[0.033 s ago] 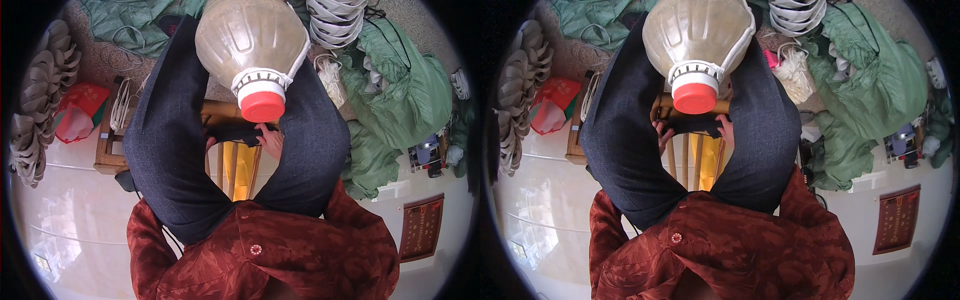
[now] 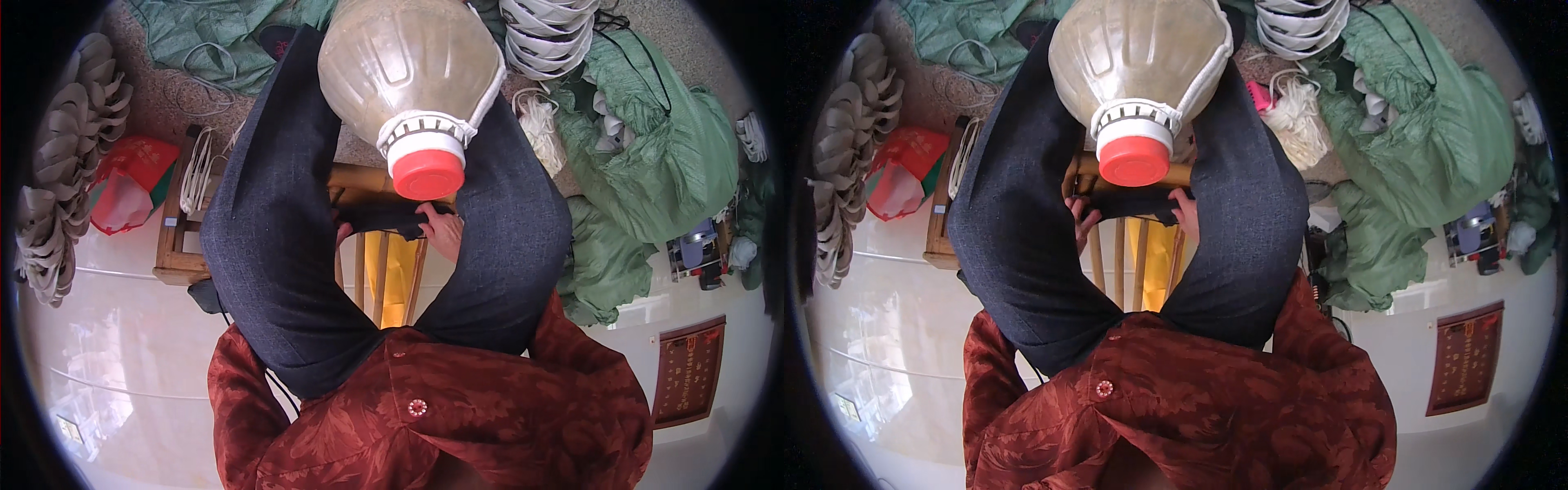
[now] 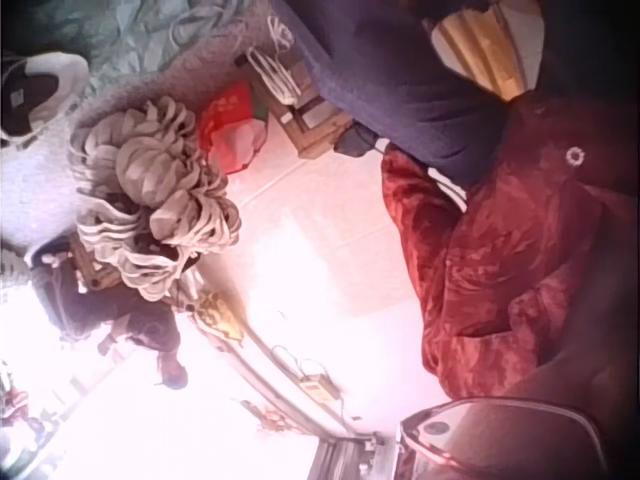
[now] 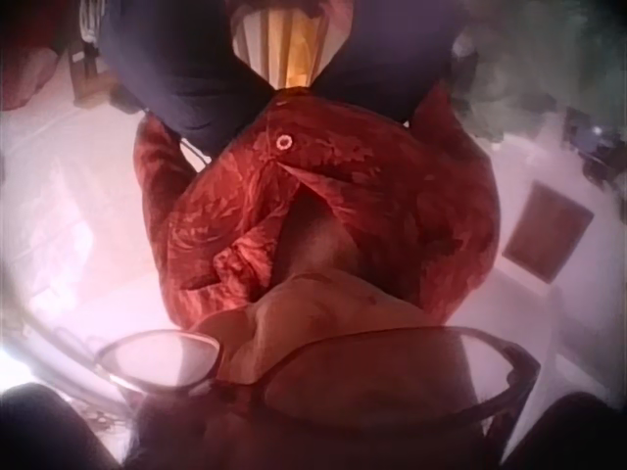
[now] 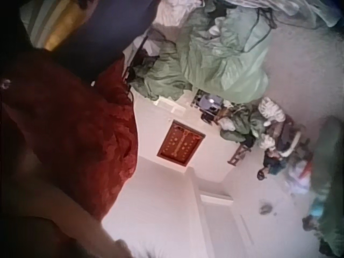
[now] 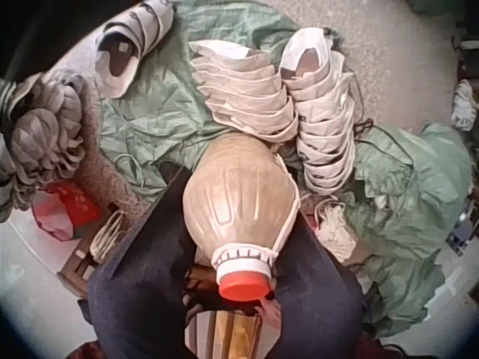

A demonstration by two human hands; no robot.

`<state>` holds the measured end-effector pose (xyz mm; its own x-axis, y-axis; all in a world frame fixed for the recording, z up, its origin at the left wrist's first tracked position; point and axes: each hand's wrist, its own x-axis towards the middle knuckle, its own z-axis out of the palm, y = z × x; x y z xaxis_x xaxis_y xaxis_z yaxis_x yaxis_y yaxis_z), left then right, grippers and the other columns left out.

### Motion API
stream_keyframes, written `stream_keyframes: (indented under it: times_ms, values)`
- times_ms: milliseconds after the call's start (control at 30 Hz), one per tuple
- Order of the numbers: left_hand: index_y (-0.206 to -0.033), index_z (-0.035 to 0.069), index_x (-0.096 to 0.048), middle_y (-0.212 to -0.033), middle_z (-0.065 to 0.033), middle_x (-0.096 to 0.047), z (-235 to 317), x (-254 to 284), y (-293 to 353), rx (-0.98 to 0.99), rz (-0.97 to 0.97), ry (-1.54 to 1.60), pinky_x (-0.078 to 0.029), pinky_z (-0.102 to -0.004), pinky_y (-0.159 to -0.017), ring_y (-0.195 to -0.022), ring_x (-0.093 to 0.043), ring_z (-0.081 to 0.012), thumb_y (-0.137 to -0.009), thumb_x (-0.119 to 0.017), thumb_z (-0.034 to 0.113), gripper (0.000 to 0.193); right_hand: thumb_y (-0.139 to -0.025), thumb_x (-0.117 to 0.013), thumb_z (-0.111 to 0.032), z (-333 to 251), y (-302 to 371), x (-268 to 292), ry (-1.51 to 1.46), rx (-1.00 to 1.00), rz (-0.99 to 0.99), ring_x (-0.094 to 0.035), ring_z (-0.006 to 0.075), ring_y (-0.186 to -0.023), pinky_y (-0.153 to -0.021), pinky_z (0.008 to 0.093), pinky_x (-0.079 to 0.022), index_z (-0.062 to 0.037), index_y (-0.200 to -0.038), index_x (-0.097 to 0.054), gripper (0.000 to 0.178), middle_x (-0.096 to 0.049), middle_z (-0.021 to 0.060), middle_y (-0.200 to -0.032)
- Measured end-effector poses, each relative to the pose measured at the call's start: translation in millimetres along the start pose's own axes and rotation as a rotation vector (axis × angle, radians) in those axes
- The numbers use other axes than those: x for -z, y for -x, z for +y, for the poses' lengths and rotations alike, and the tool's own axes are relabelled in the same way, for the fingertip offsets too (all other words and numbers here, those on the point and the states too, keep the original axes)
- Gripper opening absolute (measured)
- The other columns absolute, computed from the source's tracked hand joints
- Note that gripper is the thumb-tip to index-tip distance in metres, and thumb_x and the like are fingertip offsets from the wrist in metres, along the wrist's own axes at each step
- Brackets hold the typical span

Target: Lacing white shoe uppers in a manufacturing environment.

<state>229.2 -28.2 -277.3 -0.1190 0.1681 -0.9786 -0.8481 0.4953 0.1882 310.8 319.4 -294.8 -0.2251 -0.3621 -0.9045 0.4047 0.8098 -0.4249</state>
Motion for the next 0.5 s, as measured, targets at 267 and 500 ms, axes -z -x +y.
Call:
stream_keyframes:
  times_ms: [267, 500]
  values:
    - [-0.106, 0.001, -0.067, -0.09, -0.0217, -0.069, 1.6, 3.6, -7.5, -0.013, 0.017, -0.009, -0.054, -0.0419, -0.077, -0.086, -0.068, -0.037, -0.087, -0.064, 0.02, 0.027, -0.089, -0.068, -0.007, -9.3, 13.4, 1.7, -0.229, -0.036, 0.13, -0.065, 0.037, -0.06, -0.056, 0.0464, -0.048, -0.0083, -0.116, -0.054, 0.03, -0.064, 0.0156, -0.068]
    - [-0.106, 0.001, -0.067, -0.089, -0.0215, -0.069, 2.9, 4.0, -9.5, -0.002, 0.011, -0.009, -0.055, -0.0418, -0.076, -0.086, -0.069, -0.0365, -0.087, -0.064, 0.02, 0.027, -0.088, -0.069, -0.006, -11.0, -3.0, 10.3, -0.341, -0.209, 0.149, -0.063, 0.0287, -0.058, -0.055, 0.0389, -0.047, -0.0081, -0.128, -0.056, 0.042, -0.063, 0.0121, -0.067]
